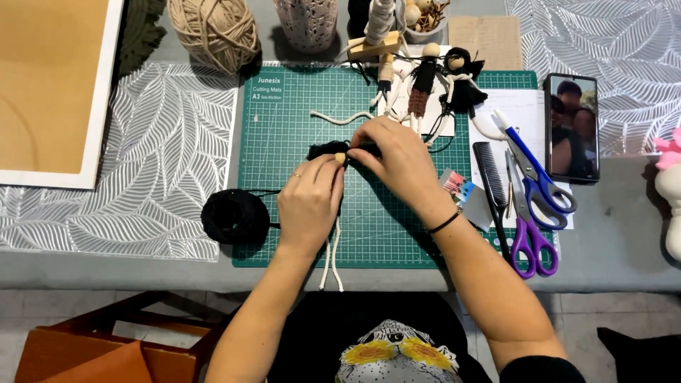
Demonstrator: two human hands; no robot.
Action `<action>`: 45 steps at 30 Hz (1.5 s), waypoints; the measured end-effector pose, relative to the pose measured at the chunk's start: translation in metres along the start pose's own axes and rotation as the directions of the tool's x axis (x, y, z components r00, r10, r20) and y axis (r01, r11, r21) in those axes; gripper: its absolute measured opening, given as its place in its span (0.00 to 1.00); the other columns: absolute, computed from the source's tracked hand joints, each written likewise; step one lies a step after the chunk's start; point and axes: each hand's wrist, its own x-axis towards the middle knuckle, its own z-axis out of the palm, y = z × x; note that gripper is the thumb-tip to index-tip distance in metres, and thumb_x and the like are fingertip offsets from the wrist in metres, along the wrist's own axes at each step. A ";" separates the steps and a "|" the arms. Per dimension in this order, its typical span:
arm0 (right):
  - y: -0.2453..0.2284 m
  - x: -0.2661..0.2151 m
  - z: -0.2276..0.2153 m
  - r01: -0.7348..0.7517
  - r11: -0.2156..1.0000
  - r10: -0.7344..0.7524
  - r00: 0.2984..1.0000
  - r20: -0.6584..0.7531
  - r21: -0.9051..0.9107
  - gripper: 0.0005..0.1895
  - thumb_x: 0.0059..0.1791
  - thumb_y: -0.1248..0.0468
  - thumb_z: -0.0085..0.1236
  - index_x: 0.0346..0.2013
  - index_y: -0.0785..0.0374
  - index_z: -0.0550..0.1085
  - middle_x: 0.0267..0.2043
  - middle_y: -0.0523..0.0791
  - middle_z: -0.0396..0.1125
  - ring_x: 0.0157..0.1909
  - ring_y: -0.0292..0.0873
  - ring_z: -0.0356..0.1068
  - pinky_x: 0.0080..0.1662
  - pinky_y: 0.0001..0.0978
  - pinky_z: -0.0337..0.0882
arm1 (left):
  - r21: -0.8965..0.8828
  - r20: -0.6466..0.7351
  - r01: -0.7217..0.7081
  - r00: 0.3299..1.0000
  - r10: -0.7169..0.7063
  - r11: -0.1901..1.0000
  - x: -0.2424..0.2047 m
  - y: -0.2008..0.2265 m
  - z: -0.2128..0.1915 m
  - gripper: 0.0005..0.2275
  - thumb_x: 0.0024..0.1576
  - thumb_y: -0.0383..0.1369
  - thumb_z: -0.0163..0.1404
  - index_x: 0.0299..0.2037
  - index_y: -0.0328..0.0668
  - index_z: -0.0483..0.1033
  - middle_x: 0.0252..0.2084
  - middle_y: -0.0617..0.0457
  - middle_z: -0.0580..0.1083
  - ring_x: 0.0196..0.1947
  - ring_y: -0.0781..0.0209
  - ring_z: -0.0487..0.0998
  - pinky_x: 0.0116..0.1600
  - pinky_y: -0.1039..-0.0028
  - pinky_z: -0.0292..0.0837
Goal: Assembling and detailing small handmade dolls using yarn, scissors, and a comb.
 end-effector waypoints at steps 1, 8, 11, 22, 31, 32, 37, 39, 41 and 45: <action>0.002 -0.001 0.001 -0.002 1.000 0.002 1.000 0.001 0.001 0.07 0.49 0.61 0.65 0.39 0.54 0.76 0.41 0.43 0.71 0.48 0.51 0.75 0.50 0.45 0.73 | 0.000 0.002 0.000 1.000 0.000 1.000 -0.002 -0.001 0.001 0.03 0.63 0.33 0.54 0.40 0.48 0.80 0.42 0.59 0.79 0.45 0.61 0.82 0.46 0.75 0.79; 0.010 -0.009 -0.011 -0.021 0.998 0.013 0.992 -0.125 -0.065 0.05 0.52 0.59 0.64 0.41 0.49 0.76 0.41 0.38 0.72 0.44 0.44 0.75 0.47 0.39 0.74 | -0.001 0.025 0.042 0.999 -0.042 0.999 -0.004 -0.002 0.003 0.03 0.62 0.33 0.54 0.40 0.49 0.81 0.40 0.59 0.80 0.42 0.59 0.83 0.43 0.74 0.80; 0.003 -0.015 -0.022 -0.057 0.998 0.054 0.993 -0.108 -0.023 0.04 0.53 0.58 0.64 0.41 0.48 0.77 0.39 0.37 0.73 0.42 0.41 0.76 0.45 0.36 0.75 | 0.003 0.020 0.061 0.998 -0.061 0.998 -0.002 -0.001 0.003 0.03 0.62 0.33 0.55 0.40 0.48 0.81 0.39 0.58 0.80 0.40 0.58 0.83 0.41 0.72 0.81; -0.015 -0.023 -0.020 -0.110 0.973 0.106 0.994 0.032 0.203 0.07 0.51 0.66 0.62 0.44 0.56 0.81 0.38 0.46 0.78 0.42 0.51 0.79 0.44 0.39 0.78 | 0.048 -0.034 0.027 0.999 -0.025 0.998 0.001 0.002 0.002 0.02 0.59 0.33 0.57 0.34 0.51 0.78 0.36 0.63 0.79 0.32 0.64 0.82 0.34 0.77 0.79; -0.016 -0.021 -0.014 -0.121 0.968 0.110 0.992 0.062 0.218 0.11 0.52 0.68 0.58 0.47 0.55 0.82 0.42 0.47 0.79 0.46 0.52 0.78 0.49 0.41 0.76 | 0.146 -0.084 -0.019 0.996 0.031 0.989 0.000 0.002 0.007 0.04 0.57 0.32 0.57 0.31 0.53 0.76 0.36 0.64 0.79 0.29 0.66 0.80 0.32 0.80 0.76; -0.016 -0.021 -0.015 -0.122 0.970 0.112 0.992 0.061 0.212 0.11 0.52 0.68 0.58 0.47 0.55 0.82 0.42 0.47 0.79 0.47 0.52 0.78 0.50 0.41 0.76 | 0.149 -0.087 -0.018 0.996 0.031 0.989 0.000 0.002 0.008 0.04 0.58 0.32 0.57 0.31 0.53 0.76 0.36 0.65 0.79 0.29 0.66 0.80 0.32 0.80 0.76; -0.018 -0.021 -0.014 -0.124 0.972 0.115 0.992 0.060 0.200 0.11 0.53 0.68 0.58 0.48 0.55 0.82 0.43 0.47 0.79 0.48 0.51 0.78 0.50 0.41 0.76 | 0.151 -0.092 -0.009 0.995 0.023 0.989 0.001 0.002 0.008 0.04 0.58 0.32 0.56 0.31 0.52 0.76 0.35 0.65 0.78 0.29 0.66 0.80 0.31 0.80 0.76; -0.019 -0.021 -0.013 -0.134 0.971 0.124 0.990 0.062 0.196 0.12 0.53 0.69 0.57 0.49 0.55 0.82 0.44 0.47 0.79 0.48 0.51 0.78 0.50 0.41 0.76 | 0.112 -0.062 0.010 0.998 -0.003 0.994 0.002 0.003 0.006 0.05 0.58 0.31 0.55 0.30 0.50 0.76 0.34 0.63 0.79 0.26 0.65 0.80 0.29 0.80 0.76; -0.020 -0.021 -0.013 -0.126 0.972 0.117 0.991 0.057 0.199 0.12 0.53 0.69 0.57 0.49 0.55 0.82 0.44 0.47 0.79 0.48 0.51 0.78 0.50 0.40 0.76 | 0.130 -0.064 0.006 0.998 0.003 0.991 0.001 0.002 0.008 0.05 0.58 0.31 0.55 0.30 0.51 0.75 0.34 0.63 0.79 0.27 0.66 0.80 0.29 0.80 0.76; -0.028 -0.019 -0.017 -0.133 0.969 0.120 0.990 0.075 0.209 0.13 0.53 0.71 0.56 0.49 0.57 0.81 0.44 0.47 0.79 0.48 0.49 0.78 0.52 0.38 0.76 | 0.131 -0.053 0.011 0.999 -0.004 0.991 0.000 0.002 0.007 0.05 0.58 0.32 0.55 0.30 0.51 0.75 0.34 0.63 0.79 0.27 0.66 0.80 0.29 0.80 0.76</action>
